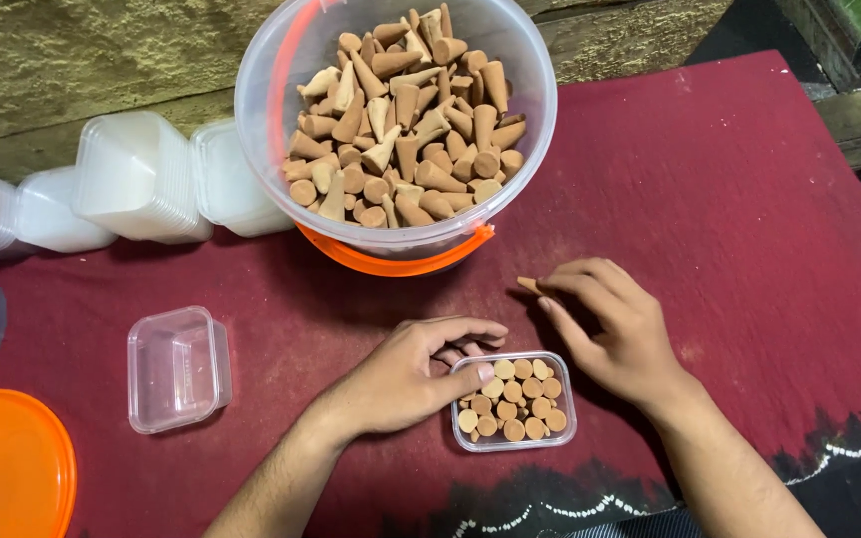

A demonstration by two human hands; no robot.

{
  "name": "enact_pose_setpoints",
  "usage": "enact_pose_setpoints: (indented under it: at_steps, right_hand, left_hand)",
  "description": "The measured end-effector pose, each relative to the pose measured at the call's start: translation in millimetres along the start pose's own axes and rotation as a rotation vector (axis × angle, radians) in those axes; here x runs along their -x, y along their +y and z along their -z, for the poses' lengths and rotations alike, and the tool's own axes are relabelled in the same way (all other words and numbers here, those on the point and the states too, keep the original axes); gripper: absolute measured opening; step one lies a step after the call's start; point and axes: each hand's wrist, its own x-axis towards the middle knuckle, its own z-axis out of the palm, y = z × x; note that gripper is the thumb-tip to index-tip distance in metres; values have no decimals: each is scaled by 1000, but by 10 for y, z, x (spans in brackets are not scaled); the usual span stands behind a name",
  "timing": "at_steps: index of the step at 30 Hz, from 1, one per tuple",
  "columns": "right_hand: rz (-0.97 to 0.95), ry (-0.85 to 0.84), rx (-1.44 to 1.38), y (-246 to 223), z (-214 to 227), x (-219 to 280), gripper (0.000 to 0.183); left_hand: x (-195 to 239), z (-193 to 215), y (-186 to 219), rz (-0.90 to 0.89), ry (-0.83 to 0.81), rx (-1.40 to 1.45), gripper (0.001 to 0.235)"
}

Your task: A person is seen picking up incense cones from a large bucket and neatly arranging them into small plastic containers.

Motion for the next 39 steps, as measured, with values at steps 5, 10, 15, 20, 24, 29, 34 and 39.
enact_pose_setpoints:
  at_steps: [5, 10, 15, 20, 24, 29, 34, 39]
  right_hand:
    - [-8, 7, -232, -108, 165, 39, 15]
    - [149, -70, -402, -174, 205, 158, 14]
    - [321, -305, -454, -460, 182, -39, 13]
    - [418, -360, -381, -409, 141, -6, 12]
    - [434, -362, -347, -362, 148, 37, 15]
    - [440, -346, -300, -396, 153, 0, 14]
    - [421, -342, -288, -379, 152, 35, 15]
    - [286, -261, -475, -369, 214, 37, 16]
  left_hand:
    - [43, 29, 139, -13, -72, -78, 58]
    - [26, 0, 164, 99, -113, -268, 62]
    - [28, 5, 180, 77, -132, -251, 61]
    - [24, 14, 115, 44, -131, -239, 57]
    - [30, -1, 105, 28, -116, -277, 60]
    - [29, -9, 97, 33, -128, -309, 60]
    - [31, -6, 79, 12, -133, -322, 59]
    - [38, 11, 55, -48, -148, -284, 59]
